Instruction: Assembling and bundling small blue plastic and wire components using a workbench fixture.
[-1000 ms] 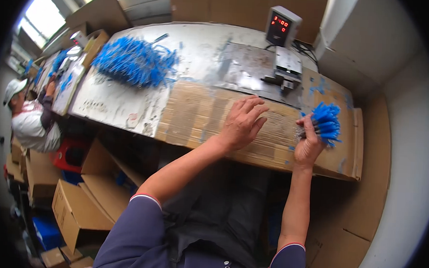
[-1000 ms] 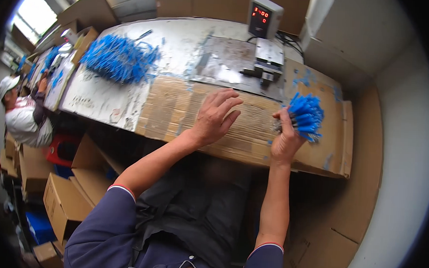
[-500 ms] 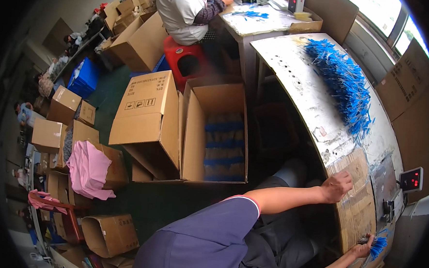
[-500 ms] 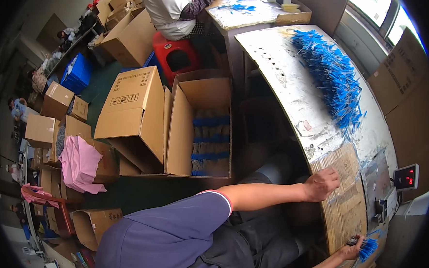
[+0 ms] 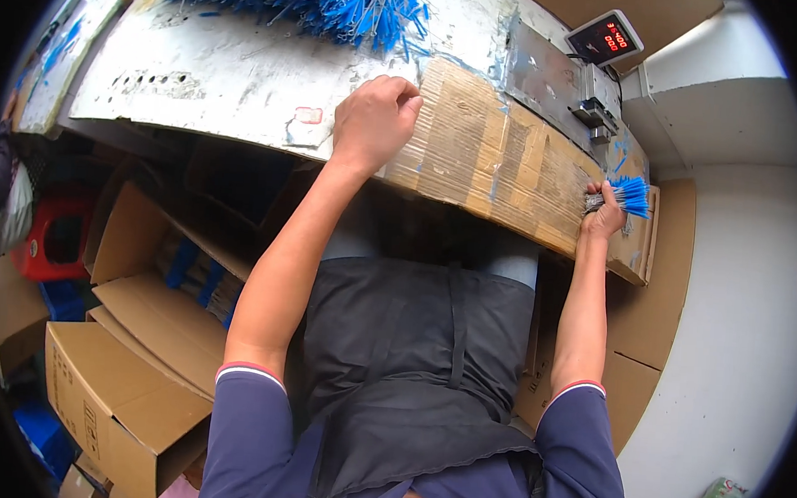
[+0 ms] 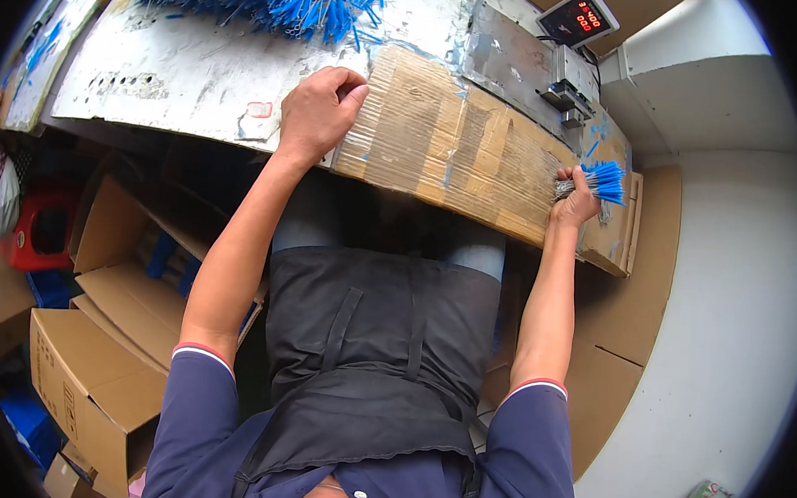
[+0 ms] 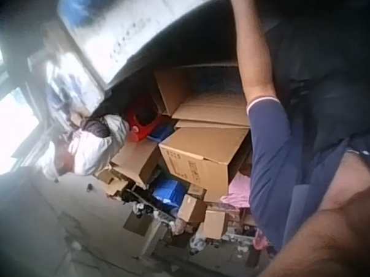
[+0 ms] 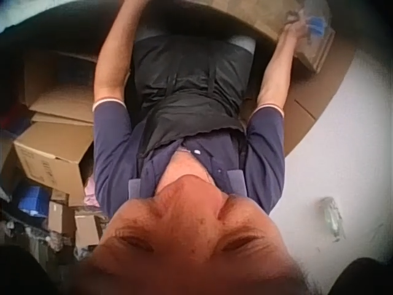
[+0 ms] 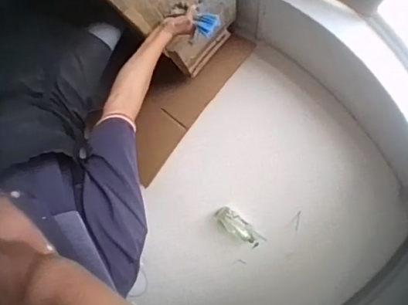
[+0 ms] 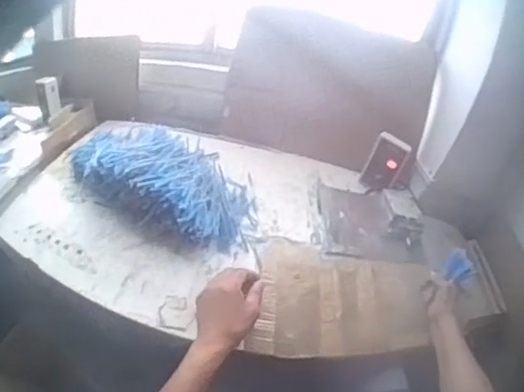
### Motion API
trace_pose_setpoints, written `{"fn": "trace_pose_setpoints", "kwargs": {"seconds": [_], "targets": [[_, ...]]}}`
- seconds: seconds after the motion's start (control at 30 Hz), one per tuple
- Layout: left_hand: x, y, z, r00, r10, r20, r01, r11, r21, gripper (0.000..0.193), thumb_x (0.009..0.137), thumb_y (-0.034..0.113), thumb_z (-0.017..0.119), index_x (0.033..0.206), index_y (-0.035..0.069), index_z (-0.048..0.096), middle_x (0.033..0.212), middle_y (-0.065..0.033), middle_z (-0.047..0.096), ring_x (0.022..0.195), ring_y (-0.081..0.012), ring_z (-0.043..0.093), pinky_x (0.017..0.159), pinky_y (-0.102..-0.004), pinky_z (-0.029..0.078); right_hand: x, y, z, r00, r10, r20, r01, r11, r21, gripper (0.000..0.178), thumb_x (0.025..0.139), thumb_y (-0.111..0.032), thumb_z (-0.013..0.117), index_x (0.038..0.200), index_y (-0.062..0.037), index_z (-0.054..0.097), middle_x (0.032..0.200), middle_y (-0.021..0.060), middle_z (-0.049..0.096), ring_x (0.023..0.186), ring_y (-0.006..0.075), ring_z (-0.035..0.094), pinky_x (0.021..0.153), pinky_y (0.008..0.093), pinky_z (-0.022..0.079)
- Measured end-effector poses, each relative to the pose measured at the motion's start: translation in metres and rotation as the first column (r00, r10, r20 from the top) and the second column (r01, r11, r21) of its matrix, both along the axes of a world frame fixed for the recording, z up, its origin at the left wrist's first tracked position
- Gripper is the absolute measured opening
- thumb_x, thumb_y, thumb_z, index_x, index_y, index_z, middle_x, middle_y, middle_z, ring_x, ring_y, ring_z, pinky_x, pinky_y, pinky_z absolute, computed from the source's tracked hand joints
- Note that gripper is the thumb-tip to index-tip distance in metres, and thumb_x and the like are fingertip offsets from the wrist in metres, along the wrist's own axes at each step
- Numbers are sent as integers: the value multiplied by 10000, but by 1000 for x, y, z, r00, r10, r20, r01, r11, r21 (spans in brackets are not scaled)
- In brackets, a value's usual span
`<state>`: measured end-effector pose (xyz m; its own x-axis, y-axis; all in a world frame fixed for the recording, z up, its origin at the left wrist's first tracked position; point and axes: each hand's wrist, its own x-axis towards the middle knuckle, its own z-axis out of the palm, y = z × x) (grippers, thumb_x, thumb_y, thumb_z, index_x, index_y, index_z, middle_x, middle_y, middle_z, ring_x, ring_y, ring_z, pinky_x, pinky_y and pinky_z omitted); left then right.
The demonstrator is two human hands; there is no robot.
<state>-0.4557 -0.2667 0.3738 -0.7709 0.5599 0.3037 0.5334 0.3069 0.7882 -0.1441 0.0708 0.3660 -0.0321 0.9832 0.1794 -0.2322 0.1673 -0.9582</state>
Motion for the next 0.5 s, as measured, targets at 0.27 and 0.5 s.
{"fn": "trace_pose_setpoints", "kwargs": {"seconds": [0.27, 0.5], "targets": [[3, 6, 7, 995, 13, -98, -7, 998, 63, 141, 904, 210, 681, 913, 81, 738, 893, -86, 707, 812, -268, 685, 721, -382, 523, -2, -10, 14, 1000, -2, -18, 2, 999, -33, 150, 809, 113, 683, 885, 19, 595, 790, 109, 640, 618, 213, 645, 542, 365, 606], [11, -1, -1, 998, 29, -51, -23, 995, 99, 93, 880, 144, 680, 886, 59, 717, 884, -106, 697, 825, -290, 671, 738, -392, 519, -4, -16, 5, 992, 60, -114, -66, 997, -49, 154, 824, 108, 666, 903, -4, 598, 786, 103, 640, 605, 201, 645, 531, 365, 605]]}}
